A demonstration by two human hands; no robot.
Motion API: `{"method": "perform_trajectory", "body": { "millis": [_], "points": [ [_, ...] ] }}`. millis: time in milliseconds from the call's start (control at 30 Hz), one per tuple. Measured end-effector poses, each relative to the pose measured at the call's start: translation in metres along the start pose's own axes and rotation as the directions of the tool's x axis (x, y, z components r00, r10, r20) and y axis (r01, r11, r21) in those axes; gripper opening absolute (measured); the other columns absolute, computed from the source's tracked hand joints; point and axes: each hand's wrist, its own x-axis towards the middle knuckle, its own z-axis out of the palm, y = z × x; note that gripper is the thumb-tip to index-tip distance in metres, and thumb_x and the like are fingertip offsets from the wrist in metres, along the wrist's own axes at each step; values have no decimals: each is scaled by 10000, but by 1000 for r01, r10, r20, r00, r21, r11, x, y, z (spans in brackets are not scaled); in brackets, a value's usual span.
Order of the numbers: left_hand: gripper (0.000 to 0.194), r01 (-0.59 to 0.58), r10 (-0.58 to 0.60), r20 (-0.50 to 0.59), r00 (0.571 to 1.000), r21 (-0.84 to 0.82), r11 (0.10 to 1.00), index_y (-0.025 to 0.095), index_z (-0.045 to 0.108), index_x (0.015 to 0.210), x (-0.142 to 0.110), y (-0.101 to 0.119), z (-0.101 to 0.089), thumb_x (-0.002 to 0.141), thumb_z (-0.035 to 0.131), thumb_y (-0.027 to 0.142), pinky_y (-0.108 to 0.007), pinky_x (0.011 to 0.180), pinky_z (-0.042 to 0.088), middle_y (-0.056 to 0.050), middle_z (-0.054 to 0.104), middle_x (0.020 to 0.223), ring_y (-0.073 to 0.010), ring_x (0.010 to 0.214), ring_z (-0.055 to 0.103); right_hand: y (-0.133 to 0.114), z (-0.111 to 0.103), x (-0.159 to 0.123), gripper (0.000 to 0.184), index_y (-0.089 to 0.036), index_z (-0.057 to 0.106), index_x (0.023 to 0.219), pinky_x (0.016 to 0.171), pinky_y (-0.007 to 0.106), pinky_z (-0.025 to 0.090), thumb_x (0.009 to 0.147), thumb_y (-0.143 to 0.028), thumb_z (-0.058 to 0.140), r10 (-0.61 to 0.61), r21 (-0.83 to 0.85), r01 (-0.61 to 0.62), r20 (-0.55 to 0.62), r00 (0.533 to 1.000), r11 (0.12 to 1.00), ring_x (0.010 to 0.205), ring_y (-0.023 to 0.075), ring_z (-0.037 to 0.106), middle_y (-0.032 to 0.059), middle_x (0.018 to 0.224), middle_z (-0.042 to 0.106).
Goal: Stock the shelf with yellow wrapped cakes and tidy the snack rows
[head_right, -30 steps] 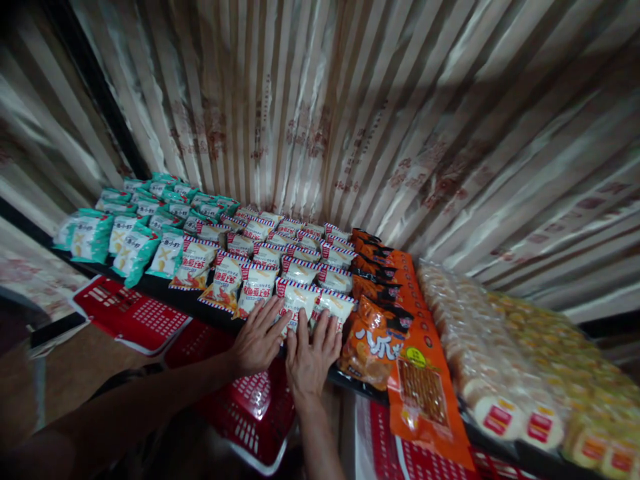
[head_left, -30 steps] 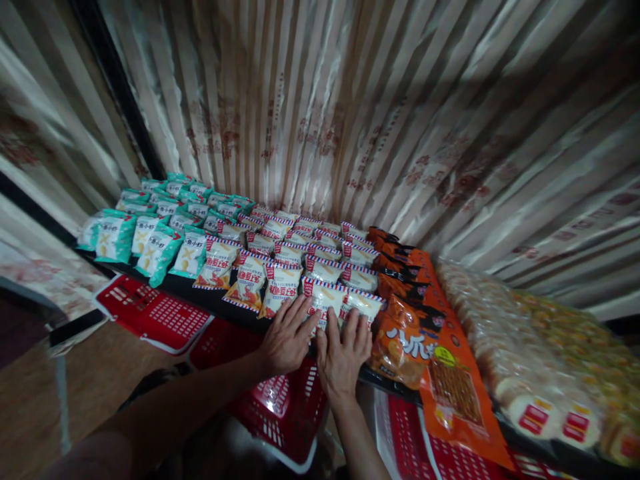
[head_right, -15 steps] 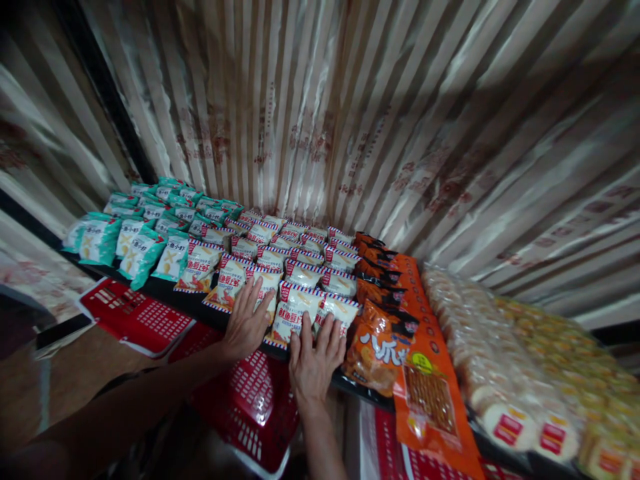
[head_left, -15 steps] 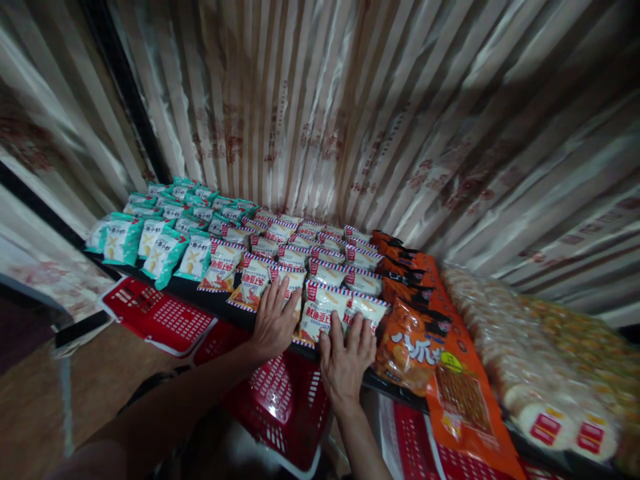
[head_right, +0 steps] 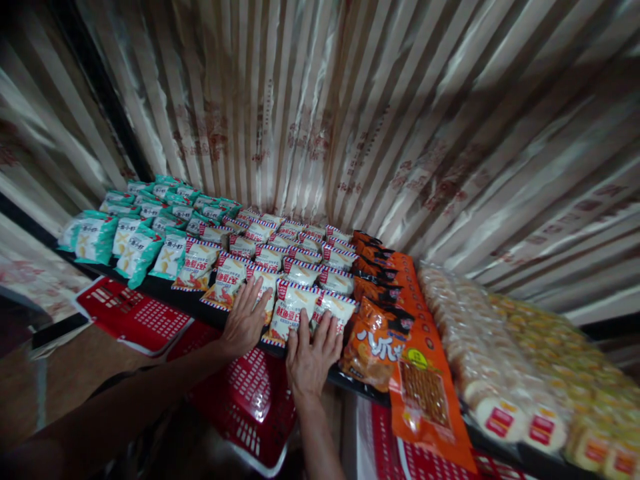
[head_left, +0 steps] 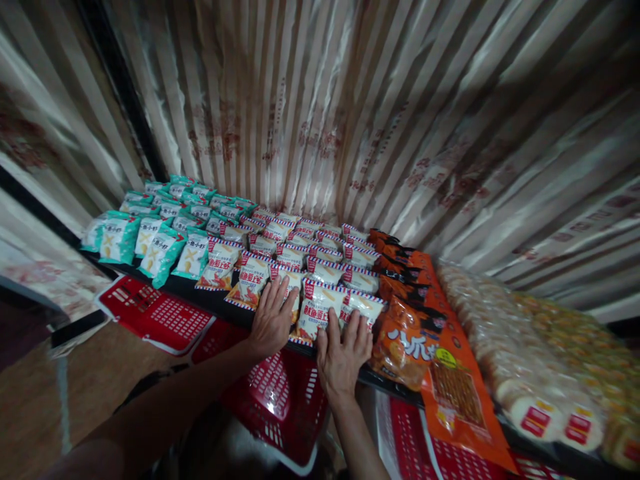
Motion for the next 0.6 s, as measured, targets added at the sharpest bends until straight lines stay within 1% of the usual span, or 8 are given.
{"method": "perform_trajectory", "body": {
  "millis": [167, 267, 333, 467, 600],
  "points": [
    [476, -6, 6, 6, 1000, 58, 998, 109, 397, 1373, 0, 1, 2, 906, 390, 197, -521, 1125, 195, -165, 275, 1496, -277, 1418, 130, 0, 1, 0, 496, -282, 372, 1406, 1040, 575, 243, 922, -366, 445, -3, -23, 3, -7, 1000, 1000, 1386, 345, 184, 143, 1537, 146],
    [468, -11, 11, 0, 1000, 74, 997, 120, 407, 1374, 1, 3, -1, 921, 390, 237, -520, 1130, 176, -160, 290, 1490, -278, 1412, 165, 0, 1, 0, 467, -263, 423, 1377, 1040, 576, 241, 925, -384, 428, -3, -29, 3, -12, 1000, 1000, 1381, 346, 196, 154, 1527, 173],
    [478, -28, 28, -6, 1000, 75, 997, 138, 404, 1383, 0, 6, -4, 920, 403, 260, -523, 1127, 175, -155, 276, 1497, -288, 1411, 164, 0, 1, 0, 464, -265, 423, 1376, 1040, 575, 240, 927, -382, 423, 2, -26, -2, -8, 1000, 1000, 1383, 344, 190, 149, 1529, 168],
    [499, -120, 119, 17, 993, 61, 991, 208, 393, 1401, -6, 15, -7, 910, 437, 285, -503, 1127, 181, -122, 255, 1512, -287, 1407, 182, 0, 0, 0, 486, -279, 385, 1399, 1039, 573, 240, 925, -373, 434, 5, -10, -5, 3, 1000, 1000, 1386, 339, 179, 134, 1540, 140],
    [489, -217, 214, 58, 975, 40, 975, 274, 395, 1398, -12, 23, -1, 913, 447, 315, -472, 1134, 161, -64, 292, 1505, -261, 1404, 205, 1, 0, 0, 484, -272, 383, 1401, 1043, 571, 237, 928, -367, 430, 1, -15, -2, -2, 1000, 1000, 1386, 337, 185, 137, 1540, 137]
  ]
}}
